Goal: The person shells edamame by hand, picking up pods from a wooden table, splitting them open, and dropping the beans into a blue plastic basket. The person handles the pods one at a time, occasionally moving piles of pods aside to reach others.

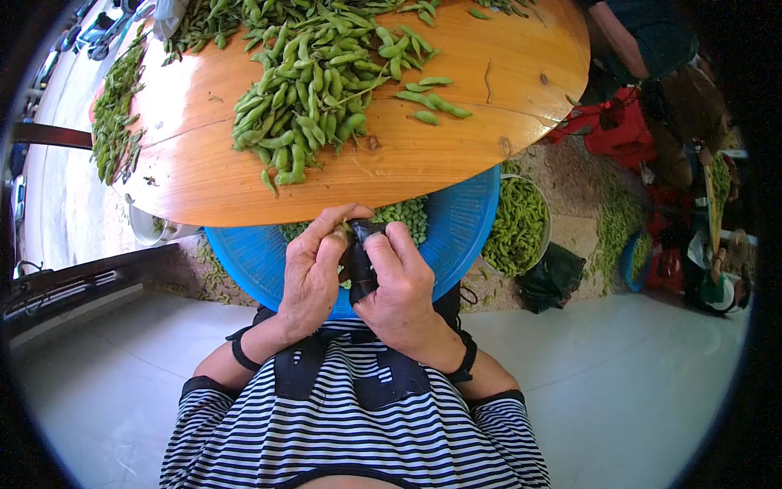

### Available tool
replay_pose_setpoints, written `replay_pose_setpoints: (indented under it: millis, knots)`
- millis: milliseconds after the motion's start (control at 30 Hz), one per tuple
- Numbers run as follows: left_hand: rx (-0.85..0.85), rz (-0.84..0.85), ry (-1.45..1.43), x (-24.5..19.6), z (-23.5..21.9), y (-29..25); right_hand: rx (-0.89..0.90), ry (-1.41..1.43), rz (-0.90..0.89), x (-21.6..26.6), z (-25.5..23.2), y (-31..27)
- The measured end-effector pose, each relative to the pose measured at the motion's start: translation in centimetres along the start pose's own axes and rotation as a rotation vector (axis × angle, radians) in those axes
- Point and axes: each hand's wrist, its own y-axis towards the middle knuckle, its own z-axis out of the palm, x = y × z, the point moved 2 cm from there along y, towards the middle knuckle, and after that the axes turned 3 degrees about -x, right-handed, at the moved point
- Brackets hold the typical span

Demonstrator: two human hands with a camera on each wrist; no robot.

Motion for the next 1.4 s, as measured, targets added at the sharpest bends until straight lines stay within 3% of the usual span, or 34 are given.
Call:
replay_pose_setpoints:
  millis: [200,267,467,600,800,867,900,967,1000,1033,1100,1133,1167,1233,1267,1333,1400]
  knots:
    - [-0.047,0.084,-0.146,0.7,0.8,0.5,-0.068,-0.016,-0.018,-0.1,0.2,0.0]
    - [0.0,-0.157,-0.464,0.9,1.0,0.3,-0.082,-0.008,-0.022,-0.4,-0.1,0.0]
    - [0.103,-0.3,-0.65,0.6,0.5,0.4,-0.136,-0.041,-0.144,0.0,-0.2,-0.3]
    - [0.156,-0.302,-0.767,0.3,0.1,0.2,-0.123,-0.036,-0.215,0.0,-0.6,-0.2]
    - [0.16,-0.28,-0.699,1.0,0.3,0.1,-0.089,0.093,-0.057,-0.2,-1.5,0.5]
    - [0.217,-0.173,-0.423,1.4,-0.4,0.0,0.021,0.109,-0.002,-1.1,-2.0,0.4]
    - [0.218,-0.175,-0.424,1.2,-0.5,0.0,0.021,0.108,0.0,-1.4,-2.5,0.3]
    - [0.188,-0.126,-0.187,0.2,-0.8,-0.2,0.224,0.501,0.432,-2.3,-2.6,0.3]
    - [0.189,-0.129,-0.187,0.1,-1.0,-0.2,0.205,0.724,0.625,-2.0,-2.6,0.4]
    - [0.241,-0.154,-0.24,-0.1,-1.1,0.1,0.205,0.725,0.625,-2.5,-2.7,0.5]
    - [0.294,-0.179,-0.293,-0.1,-1.3,0.4,0.329,1.245,0.74,-4.1,-2.7,0.3]
    - [0.301,-0.238,-0.336,0.0,-1.4,0.4,0.348,1.259,0.762,-4.3,-2.7,0.2]
    - [0.308,-0.299,-0.379,0.2,-1.4,0.4,0.348,1.26,0.762,-3.9,-2.6,0.1]
    - [0.274,-0.34,-0.436,1.2,-1.2,0.3,0.218,0.683,0.589,-2.4,-2.5,0.5]
    - [0.241,-0.381,-0.493,1.8,-1.1,0.3,0.218,0.684,0.589,-2.2,-2.2,0.5]
    - [0.221,-0.383,-0.544,2.6,-1.1,0.2,0.101,0.271,0.144,-1.5,-2.4,0.8]
    - [0.2,-0.383,-0.594,2.5,-1.1,0.1,0.11,0.314,0.2,-1.9,-2.2,0.6]
